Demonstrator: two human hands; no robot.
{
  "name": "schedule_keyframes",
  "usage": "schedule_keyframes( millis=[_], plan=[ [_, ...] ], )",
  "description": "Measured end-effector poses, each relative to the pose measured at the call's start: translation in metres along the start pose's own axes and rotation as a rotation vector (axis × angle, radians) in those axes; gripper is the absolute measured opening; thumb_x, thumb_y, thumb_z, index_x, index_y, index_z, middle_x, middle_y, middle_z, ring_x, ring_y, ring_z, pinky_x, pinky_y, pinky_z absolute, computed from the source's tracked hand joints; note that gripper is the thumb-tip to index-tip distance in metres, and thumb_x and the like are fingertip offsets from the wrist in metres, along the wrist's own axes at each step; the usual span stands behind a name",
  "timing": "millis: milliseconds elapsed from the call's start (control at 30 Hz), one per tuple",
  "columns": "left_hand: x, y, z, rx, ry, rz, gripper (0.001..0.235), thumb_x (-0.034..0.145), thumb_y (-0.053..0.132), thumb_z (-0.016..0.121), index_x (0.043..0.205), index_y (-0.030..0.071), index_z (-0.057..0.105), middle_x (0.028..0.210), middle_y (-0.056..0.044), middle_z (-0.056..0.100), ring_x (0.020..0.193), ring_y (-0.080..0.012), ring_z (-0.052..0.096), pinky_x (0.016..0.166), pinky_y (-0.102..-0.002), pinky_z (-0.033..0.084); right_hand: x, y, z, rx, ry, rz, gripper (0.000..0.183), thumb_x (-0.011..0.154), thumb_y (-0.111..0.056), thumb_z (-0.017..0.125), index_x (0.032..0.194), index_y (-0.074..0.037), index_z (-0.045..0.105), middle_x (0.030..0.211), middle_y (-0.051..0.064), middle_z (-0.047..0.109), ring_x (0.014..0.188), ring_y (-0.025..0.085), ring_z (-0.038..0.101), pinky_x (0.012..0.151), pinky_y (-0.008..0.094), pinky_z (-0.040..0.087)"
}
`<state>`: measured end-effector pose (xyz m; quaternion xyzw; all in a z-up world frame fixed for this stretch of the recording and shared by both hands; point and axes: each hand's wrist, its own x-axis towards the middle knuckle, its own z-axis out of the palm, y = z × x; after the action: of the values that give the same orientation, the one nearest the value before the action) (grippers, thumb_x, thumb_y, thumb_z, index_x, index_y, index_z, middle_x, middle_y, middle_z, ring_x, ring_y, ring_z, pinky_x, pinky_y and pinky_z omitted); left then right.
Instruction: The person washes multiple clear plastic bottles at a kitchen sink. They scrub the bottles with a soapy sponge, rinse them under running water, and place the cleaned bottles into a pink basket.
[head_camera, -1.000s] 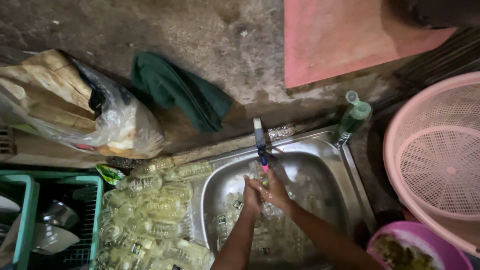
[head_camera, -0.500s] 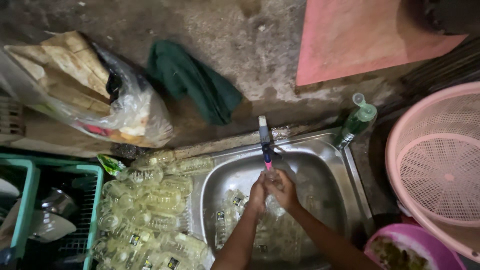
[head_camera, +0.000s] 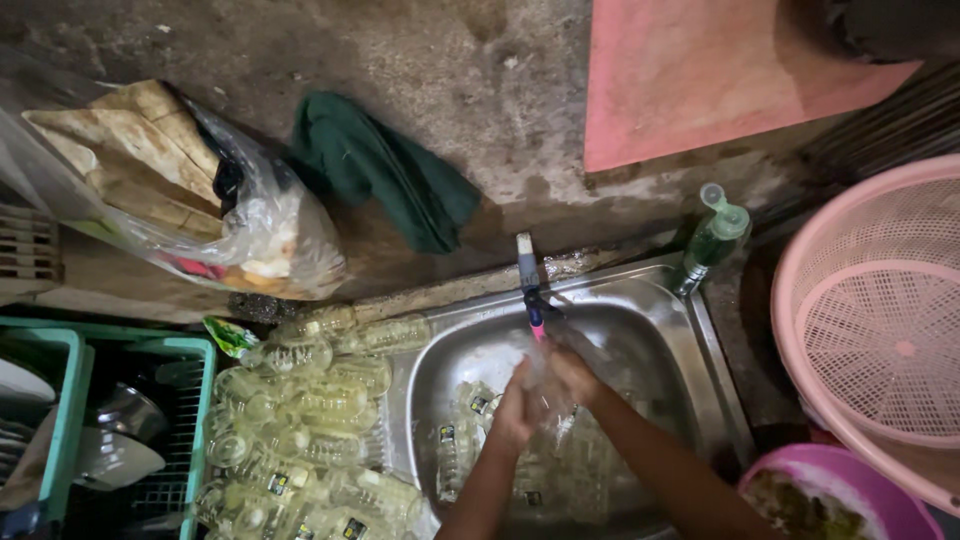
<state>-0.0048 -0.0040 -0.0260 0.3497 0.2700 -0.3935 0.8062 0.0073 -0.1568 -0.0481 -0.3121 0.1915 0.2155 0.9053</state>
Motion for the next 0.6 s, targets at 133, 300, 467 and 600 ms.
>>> schedule_keyframes(
  millis=[133,300,467,600],
  plan=[
    [0.03,0.013,-0.003,-0.284,0.342,-0.047,0.073,0.103,0.07,0.049,0.119,-0.001,0.054,0.11,-0.025,0.067,0.101,-0.0379,0.069,0.1,-0.047,0.053,-0.024,-0.017,0.036,-0.429,0.115,-0.073,0.061,0.085,-0.034,0.079,0.133,-0.008,0.053,0.123,0.01,0.069,0.106,0.019,0.071,0.083,0.033,0.061],
    [0.046,0.027,0.013,-0.38,0.326,-0.081,0.068,0.101,0.066,0.045,0.114,0.001,0.058,0.106,-0.022,0.067,0.1,-0.0382,0.066,0.102,-0.052,0.05,-0.048,-0.045,0.071,-0.976,0.427,-0.413,0.08,0.071,-0.045,0.089,0.132,-0.004,0.058,0.119,0.017,0.07,0.107,0.027,0.07,0.088,0.037,0.057],
    [0.047,0.031,0.037,-0.336,0.215,-0.158,0.065,0.1,0.061,0.04,0.113,0.002,0.062,0.108,-0.022,0.071,0.102,-0.0394,0.067,0.103,-0.053,0.047,-0.064,-0.064,0.076,-1.251,0.51,-0.507,0.081,0.074,-0.045,0.088,0.138,-0.005,0.057,0.119,0.021,0.072,0.106,0.032,0.071,0.092,0.039,0.056],
    [0.051,0.028,0.048,-0.319,0.148,-0.12,0.053,0.1,0.057,0.055,0.107,0.006,0.067,0.103,-0.017,0.072,0.095,-0.0367,0.067,0.096,-0.05,0.053,-0.093,-0.076,0.066,-1.057,0.437,-0.368,0.086,0.066,-0.03,0.085,0.141,-0.007,0.05,0.112,0.016,0.076,0.098,0.026,0.076,0.086,0.038,0.06]
  ],
)
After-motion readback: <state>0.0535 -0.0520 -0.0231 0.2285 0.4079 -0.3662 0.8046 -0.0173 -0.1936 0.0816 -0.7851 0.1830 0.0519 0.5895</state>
